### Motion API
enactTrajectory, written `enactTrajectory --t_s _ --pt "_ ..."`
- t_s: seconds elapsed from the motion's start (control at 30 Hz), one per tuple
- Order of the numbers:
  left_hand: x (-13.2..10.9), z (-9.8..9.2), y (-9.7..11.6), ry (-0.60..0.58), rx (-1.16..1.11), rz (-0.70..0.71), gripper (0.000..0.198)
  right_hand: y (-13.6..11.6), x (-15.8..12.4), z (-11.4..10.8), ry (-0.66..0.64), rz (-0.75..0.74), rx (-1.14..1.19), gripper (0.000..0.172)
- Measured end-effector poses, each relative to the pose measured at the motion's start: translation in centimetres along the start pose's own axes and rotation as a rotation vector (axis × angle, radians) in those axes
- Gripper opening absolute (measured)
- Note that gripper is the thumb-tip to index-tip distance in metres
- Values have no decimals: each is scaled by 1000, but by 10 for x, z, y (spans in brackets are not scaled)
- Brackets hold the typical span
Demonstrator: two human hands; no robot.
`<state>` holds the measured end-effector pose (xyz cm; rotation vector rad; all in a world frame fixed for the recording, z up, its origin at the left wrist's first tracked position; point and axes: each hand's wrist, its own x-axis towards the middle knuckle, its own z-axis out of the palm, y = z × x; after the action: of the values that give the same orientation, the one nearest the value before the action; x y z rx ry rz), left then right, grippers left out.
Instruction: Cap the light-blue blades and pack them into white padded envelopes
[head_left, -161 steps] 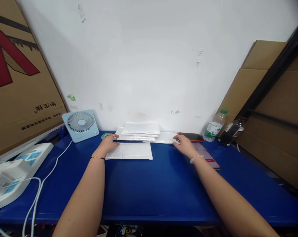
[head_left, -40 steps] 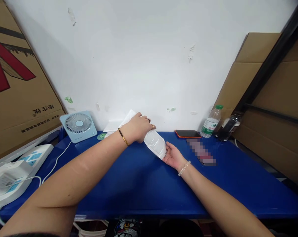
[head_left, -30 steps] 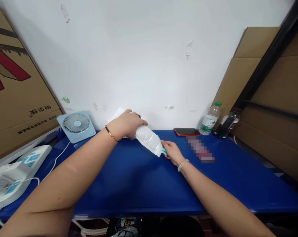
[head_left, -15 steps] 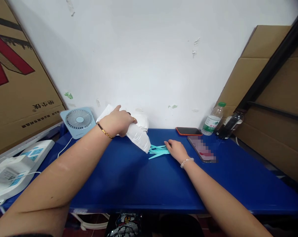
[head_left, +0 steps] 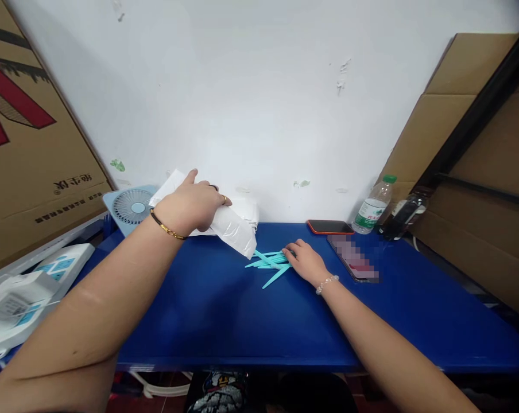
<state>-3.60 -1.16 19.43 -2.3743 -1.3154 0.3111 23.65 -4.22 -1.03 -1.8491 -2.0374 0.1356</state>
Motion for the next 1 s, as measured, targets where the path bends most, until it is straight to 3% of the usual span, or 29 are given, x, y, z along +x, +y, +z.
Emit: enactTrajectory --t_s 0.17,0.27,0.37,0.5,0.57,0.63,0.7,0.83,1.0 --pt "-5 -3 -17 -30 0 -65 66 0 -1 0 -16 -8 22 38" --pt "-5 8 -29 -65 -65 -88 72 1 0 -1 -18 -21 46 37" --pt "-7 38 -34 -180 -211 -93 82 3 0 -2 -31 -37 94 36" --pt "-15 97 -32 -358 -356 -170 84 8 -1 -1 -77 -93 203 31" --pt "-19 123 -30 -389 -387 -189 94 11 -1 -1 -97 -128 255 28" --pt "-19 140 -26 -333 -403 -184 110 13 0 0 -98 -131 272 26" --pt "-13 148 -15 -195 -462 -87 108 14 3 1 -76 -96 252 22" --pt "14 149 29 92 -604 136 55 13 11 2 -58 -19 201 16" --pt "52 155 84 220 -638 208 34 10 25 1 -133 -26 199 7"
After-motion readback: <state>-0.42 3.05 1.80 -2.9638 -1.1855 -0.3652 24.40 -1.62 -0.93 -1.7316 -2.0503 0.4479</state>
